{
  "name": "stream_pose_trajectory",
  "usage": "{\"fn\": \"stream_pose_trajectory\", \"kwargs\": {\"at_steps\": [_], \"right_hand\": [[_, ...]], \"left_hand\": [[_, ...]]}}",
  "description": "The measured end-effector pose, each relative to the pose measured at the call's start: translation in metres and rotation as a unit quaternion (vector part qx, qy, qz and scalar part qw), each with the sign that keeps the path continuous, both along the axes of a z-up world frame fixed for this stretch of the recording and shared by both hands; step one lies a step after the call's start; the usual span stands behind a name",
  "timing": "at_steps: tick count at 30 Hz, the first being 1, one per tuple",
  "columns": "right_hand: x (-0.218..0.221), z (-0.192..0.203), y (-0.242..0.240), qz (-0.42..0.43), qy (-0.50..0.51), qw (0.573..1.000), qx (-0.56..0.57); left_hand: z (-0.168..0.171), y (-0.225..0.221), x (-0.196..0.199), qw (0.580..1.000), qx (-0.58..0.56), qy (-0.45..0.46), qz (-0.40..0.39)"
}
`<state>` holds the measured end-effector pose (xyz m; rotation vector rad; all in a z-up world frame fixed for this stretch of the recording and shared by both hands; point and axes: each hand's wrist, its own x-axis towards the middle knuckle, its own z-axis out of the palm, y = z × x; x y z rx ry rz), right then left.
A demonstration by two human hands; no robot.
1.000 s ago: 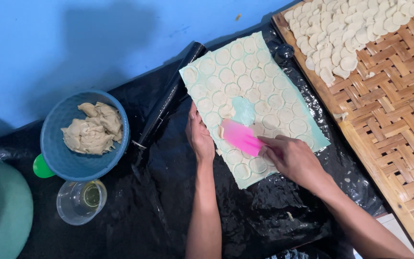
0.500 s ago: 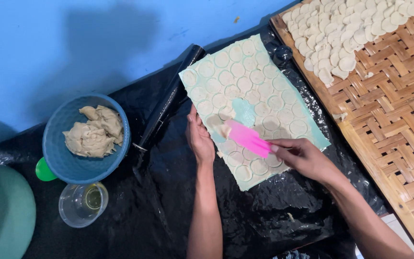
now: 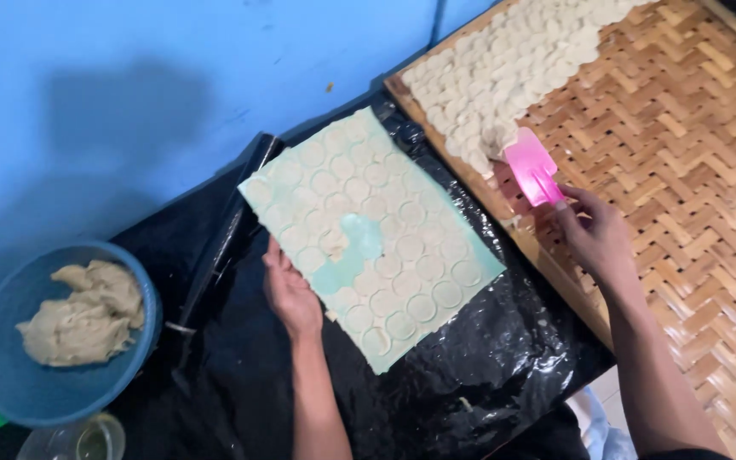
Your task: Cutting circular shapes from a sheet of dough and placing them onto a woven tray for drying.
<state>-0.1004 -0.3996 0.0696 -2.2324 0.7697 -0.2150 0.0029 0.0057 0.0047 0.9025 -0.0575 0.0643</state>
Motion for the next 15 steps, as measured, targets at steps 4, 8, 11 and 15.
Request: {"fn": "stream_pose_trajectory", "kwargs": {"at_steps": [4, 8, 11, 15], "right_hand": [[0.013, -0.014, -0.031, 0.008, -0.047, 0.996, -0.071], [0.025, -0.016, -0.044, 0.001, -0.025, 0.996, -0.085], [0.026, -0.013, -0.043, 0.002, -0.018, 0.993, -0.117], [0.020, 0.006, -0.027, 0.029, -0.030, 0.970, -0.238]], "left_hand": [[0.012, -0.003, -0.003, 1.000, 0.017, -0.006, -0.008], [0.016, -0.005, -0.002, 1.000, 0.021, -0.018, -0.002], [0.017, -0.006, -0.003, 1.000, 0.027, -0.013, 0.003], [0.019, -0.007, -0.003, 0.999, 0.036, -0.015, 0.011]]}}
